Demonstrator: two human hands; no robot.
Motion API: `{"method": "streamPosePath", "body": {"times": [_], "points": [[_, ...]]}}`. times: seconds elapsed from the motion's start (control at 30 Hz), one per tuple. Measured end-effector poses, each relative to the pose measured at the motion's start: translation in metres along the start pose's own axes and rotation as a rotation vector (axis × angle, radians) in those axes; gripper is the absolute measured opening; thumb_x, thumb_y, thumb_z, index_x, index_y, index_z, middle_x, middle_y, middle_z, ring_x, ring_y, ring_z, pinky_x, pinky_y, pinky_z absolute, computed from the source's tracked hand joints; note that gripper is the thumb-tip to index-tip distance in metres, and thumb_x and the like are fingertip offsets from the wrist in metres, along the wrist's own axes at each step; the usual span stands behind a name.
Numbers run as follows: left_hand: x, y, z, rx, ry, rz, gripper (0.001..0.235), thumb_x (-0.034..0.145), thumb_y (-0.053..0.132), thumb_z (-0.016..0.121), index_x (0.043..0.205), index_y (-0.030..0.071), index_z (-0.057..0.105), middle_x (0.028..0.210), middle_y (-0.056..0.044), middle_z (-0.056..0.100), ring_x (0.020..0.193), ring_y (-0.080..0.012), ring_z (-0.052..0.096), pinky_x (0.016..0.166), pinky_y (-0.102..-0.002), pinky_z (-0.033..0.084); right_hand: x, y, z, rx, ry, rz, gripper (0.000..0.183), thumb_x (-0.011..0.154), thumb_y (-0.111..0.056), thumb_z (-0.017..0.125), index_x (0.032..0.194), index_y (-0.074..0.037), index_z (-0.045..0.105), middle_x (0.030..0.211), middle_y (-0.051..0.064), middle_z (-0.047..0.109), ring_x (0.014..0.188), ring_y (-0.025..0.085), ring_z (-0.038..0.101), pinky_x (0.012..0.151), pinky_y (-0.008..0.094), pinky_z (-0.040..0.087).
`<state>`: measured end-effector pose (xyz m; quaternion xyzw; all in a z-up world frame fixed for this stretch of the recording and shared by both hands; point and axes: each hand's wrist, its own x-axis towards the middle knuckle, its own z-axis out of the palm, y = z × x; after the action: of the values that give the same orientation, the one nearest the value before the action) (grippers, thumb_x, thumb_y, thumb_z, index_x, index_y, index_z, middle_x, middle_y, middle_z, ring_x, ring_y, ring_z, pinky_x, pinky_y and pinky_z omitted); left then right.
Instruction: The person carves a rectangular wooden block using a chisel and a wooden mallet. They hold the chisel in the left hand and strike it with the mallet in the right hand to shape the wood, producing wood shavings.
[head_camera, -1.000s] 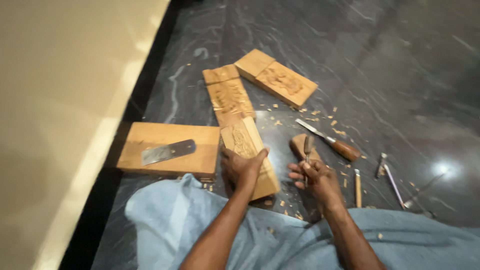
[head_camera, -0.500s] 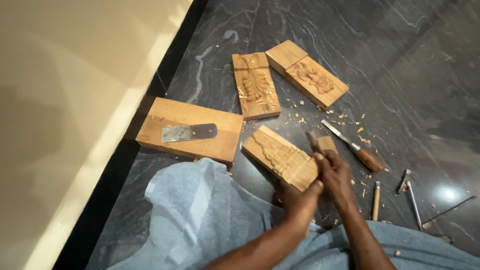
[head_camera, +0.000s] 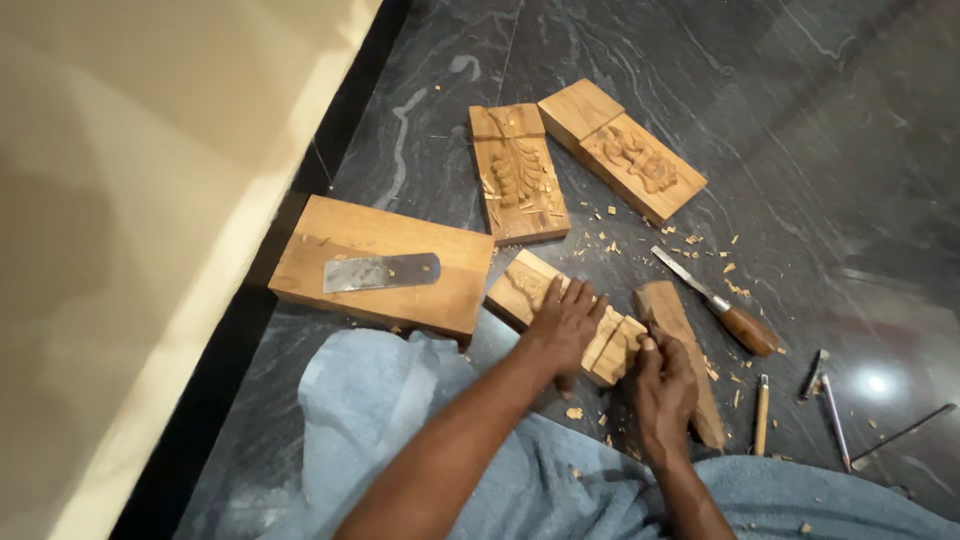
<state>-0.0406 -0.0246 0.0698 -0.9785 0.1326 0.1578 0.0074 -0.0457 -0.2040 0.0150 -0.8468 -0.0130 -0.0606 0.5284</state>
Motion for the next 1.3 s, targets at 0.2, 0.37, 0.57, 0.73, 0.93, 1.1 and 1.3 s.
{"method": "streamPosePath", "body": {"times": [0.2,0.37,0.57,0.73,0.93,1.1,1.3], "points": [[-0.004,0.031,0.013,-0.093,0.28,-0.303,0.107,0.064,0.043,0.089,0.147,0.001,0.037,0.154,-0.022,0.037,0.143,-0.0424,0.032,0.105,-0.07,0.022,0.019,-0.004,-0.008,0.101,-0.127,-0.007,0.024,0.104,-0.017,0.06,0.113,0.002,0.071,0.102,0.004,0.075,0.088,0.008,0.062,0.077,0.024,0.05],[-0.001,0.017,0.005,-0.195,0.259,-0.277,0.105,0.063,0.058,0.089,0.135,-0.008,0.053,0.135,-0.022,0.052,0.128,-0.04,0.044,0.108,-0.067,0.029,0.035,-0.018,-0.008,0.35,-0.162,0.019,0.024,0.106,-0.019,0.057,0.116,0.001,0.068,0.108,0.005,0.073,0.091,0.009,0.066,0.08,0.023,0.054],[0.049,-0.02,0.001,-0.203,0.638,-0.284,0.113,0.057,0.068,0.086,0.134,-0.01,0.055,0.126,-0.02,0.059,0.123,-0.0353,0.05,0.11,-0.051,0.036,0.04,-0.03,-0.023,0.456,-0.058,-0.015,0.023,0.109,-0.02,0.054,0.114,0.001,0.063,0.113,0.01,0.074,0.099,0.017,0.073,0.081,0.027,0.059],[0.06,-0.021,0.024,-0.159,0.683,-0.131,0.12,0.052,0.08,0.078,0.127,-0.01,0.057,0.124,-0.021,0.059,0.12,-0.036,0.049,0.109,-0.051,0.034,0.038,-0.03,-0.049,0.379,0.018,-0.051,0.021,0.108,-0.018,0.052,0.115,-0.001,0.062,0.112,0.013,0.072,0.095,0.02,0.074,0.076,0.029,0.06],[-0.027,0.047,0.056,-0.075,0.377,0.013,0.116,0.062,0.077,0.075,0.125,-0.018,0.052,0.124,-0.026,0.052,0.119,-0.0396,0.046,0.106,-0.055,0.032,0.051,-0.019,-0.068,0.561,0.073,-0.06,0.019,0.11,-0.017,0.053,0.114,-0.002,0.063,0.112,0.013,0.072,0.089,0.019,0.073,0.072,0.028,0.058],[-0.068,0.065,0.06,0.065,0.575,0.19,0.078,0.07,0.049,0.079,0.117,-0.01,0.062,0.117,-0.022,0.056,0.115,-0.0355,0.05,0.106,-0.05,0.039,0.054,-0.013,-0.081,0.631,0.097,-0.044,0.017,0.11,-0.017,0.055,0.113,-0.002,0.063,0.106,0.013,0.073,0.084,0.018,0.073,0.07,0.026,0.057],[-0.021,0.023,0.034,-0.111,0.619,0.075,0.088,0.048,0.055,0.089,0.105,-0.008,0.067,0.108,-0.016,0.058,0.109,-0.032,0.052,0.091,-0.044,0.045,0.053,-0.029,-0.097,0.624,0.114,-0.074,0.015,0.111,-0.016,0.055,0.111,-0.003,0.062,0.102,0.012,0.073,0.084,0.018,0.074,0.07,0.026,0.058]]}}
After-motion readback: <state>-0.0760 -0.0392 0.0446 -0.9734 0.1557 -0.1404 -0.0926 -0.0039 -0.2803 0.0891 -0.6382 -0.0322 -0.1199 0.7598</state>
